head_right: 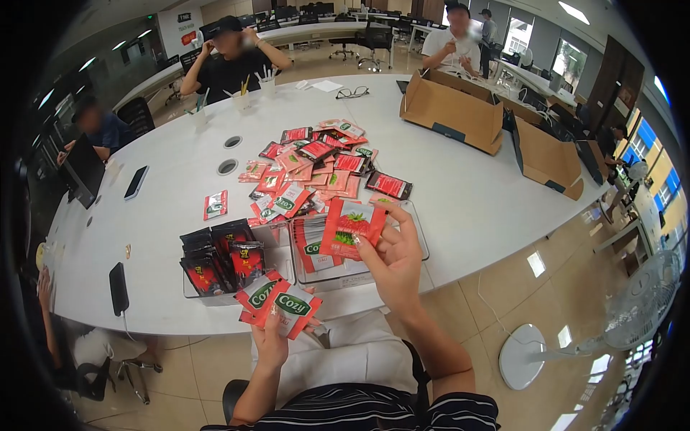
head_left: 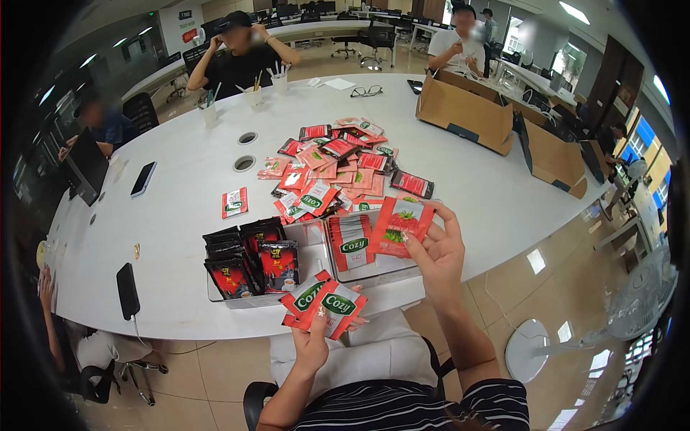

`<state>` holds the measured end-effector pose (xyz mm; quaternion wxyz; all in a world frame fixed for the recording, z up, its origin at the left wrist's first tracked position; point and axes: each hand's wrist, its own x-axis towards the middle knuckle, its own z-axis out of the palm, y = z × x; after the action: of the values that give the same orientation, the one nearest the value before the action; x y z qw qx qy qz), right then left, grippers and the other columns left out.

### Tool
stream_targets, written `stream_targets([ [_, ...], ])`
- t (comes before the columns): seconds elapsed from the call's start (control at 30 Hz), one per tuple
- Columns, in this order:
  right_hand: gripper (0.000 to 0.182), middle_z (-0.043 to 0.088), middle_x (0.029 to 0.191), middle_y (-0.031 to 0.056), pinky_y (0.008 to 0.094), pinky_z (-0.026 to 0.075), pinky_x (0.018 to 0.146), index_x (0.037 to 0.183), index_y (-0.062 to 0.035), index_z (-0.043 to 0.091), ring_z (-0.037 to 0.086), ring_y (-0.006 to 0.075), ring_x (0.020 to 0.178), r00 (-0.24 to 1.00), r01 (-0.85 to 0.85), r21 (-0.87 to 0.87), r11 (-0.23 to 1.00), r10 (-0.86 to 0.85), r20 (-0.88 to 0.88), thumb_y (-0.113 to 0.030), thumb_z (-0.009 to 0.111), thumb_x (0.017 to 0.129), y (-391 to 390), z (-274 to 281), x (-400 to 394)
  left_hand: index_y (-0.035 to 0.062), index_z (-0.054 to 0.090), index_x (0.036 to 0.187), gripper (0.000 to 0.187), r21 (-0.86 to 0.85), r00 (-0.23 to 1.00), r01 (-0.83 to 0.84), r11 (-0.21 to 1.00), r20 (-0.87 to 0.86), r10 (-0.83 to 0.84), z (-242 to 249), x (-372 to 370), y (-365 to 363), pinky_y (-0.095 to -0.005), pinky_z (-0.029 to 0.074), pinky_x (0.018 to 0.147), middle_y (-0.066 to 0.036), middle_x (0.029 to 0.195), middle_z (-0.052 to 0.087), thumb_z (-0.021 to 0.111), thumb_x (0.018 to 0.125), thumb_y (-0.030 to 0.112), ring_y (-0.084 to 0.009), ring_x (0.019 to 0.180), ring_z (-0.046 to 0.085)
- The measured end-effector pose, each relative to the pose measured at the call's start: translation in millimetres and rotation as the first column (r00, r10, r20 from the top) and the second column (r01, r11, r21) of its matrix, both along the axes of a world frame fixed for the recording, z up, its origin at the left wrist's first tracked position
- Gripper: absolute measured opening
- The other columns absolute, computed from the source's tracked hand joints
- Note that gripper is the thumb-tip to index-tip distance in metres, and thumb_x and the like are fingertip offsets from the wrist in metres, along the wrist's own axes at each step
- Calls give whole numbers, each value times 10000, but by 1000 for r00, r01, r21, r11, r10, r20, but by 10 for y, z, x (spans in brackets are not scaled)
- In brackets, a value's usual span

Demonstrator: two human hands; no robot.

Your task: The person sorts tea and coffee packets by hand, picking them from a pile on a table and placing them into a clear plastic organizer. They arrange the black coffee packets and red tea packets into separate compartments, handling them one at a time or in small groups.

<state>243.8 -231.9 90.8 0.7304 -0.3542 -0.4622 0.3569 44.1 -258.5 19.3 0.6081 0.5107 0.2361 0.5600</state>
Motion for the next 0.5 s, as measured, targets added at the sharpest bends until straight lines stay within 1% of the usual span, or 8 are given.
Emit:
stream_targets([
  [0.07, 459, 643, 1087, 164, 263, 539, 822, 1293, 9, 380, 624, 160, 1030, 1000, 26, 6, 1000, -26, -11, 106, 554, 879, 12, 6, -30, -116, 409, 1268, 377, -15, 997, 61, 998, 44, -61, 9, -30, 0, -359, 599, 671, -329, 1216, 556, 350, 1017, 158, -320, 857, 695],
  [0.17, 395, 653, 1118, 160, 357, 503, 931, 1200, -7, 508, 622, 217, 1090, 994, 5, -36, 999, -2, 105, 112, 593, 833, -17, -147, 30, -90, 391, 1291, 464, -18, 999, 9, 1000, -35, -10, 9, -12, 2, -343, 600, 603, -355, 1205, 552, 371, 1005, 276, -334, 795, 702],
  [0.2, 366, 655, 1133, 152, 396, 467, 969, 1145, -19, 549, 617, 241, 1107, 956, -8, 76, 997, -14, 292, 107, 613, 808, -23, -142, 58, -86, 388, 1297, 461, -27, 1000, -1, 1000, -27, 0, 26, 9, 7, -343, 600, 594, -344, 1203, 557, 369, 1009, 274, -338, 796, 702],
  [0.27, 313, 659, 1163, 137, 475, 394, 1045, 1036, -44, 629, 608, 290, 1141, 785, -107, 280, 954, -91, 612, 96, 652, 756, -40, -92, 76, -77, 383, 1311, 455, -49, 1000, -29, 998, -12, 28, 47, 35, -10, -344, 600, 576, -323, 1200, 565, 363, 1016, 268, -345, 799, 703],
  [0.3, 280, 632, 1246, 104, 548, 285, 1099, 921, -115, 694, 552, 346, 1215, 773, -102, 235, 967, -72, 630, 50, 690, 696, -90, -27, -14, -48, 401, 1324, 415, -99, 999, 24, 995, 35, -21, 12, 4, -43, -352, 584, 733, -229, 1222, 574, 374, 1025, 239, -292, 935, 679],
  [0.4, 276, 605, 1290, 96, 553, 294, 1093, 912, -171, 717, 496, 337, 1273, 602, -169, 234, 958, -88, 793, 7, 712, 701, -137, 6, -136, -20, 427, 1324, 374, -4, 993, -99, 995, 57, 99, -128, 14, -71, -356, 486, 931, -136, 1248, 561, 400, 1026, 203, -219, 1112, 591],
  [0.43, 265, 565, 1345, 88, 561, 278, 1099, 930, -210, 739, 462, 338, 1299, 552, -203, 205, 957, -61, 832, -101, 776, 692, -122, -49, -138, 3, 447, 1322, 356, -62, 992, -90, 994, 88, 96, -181, -5, -93, -346, 382, 1027, -87, 1279, 544, 429, 1018, 187, -157, 1204, 496],
  [0.5, 311, 556, 1355, 86, 569, 276, 1097, 964, -212, 740, 465, 336, 1294, 488, -246, 154, 957, -15, 873, -175, 806, 662, -142, 13, -221, 4, 455, 1316, 351, -41, 986, -139, 990, 83, 141, -181, -25, -73, -339, 401, 997, -80, 1274, 544, 435, 1016, 186, -149, 1185, 502],
])
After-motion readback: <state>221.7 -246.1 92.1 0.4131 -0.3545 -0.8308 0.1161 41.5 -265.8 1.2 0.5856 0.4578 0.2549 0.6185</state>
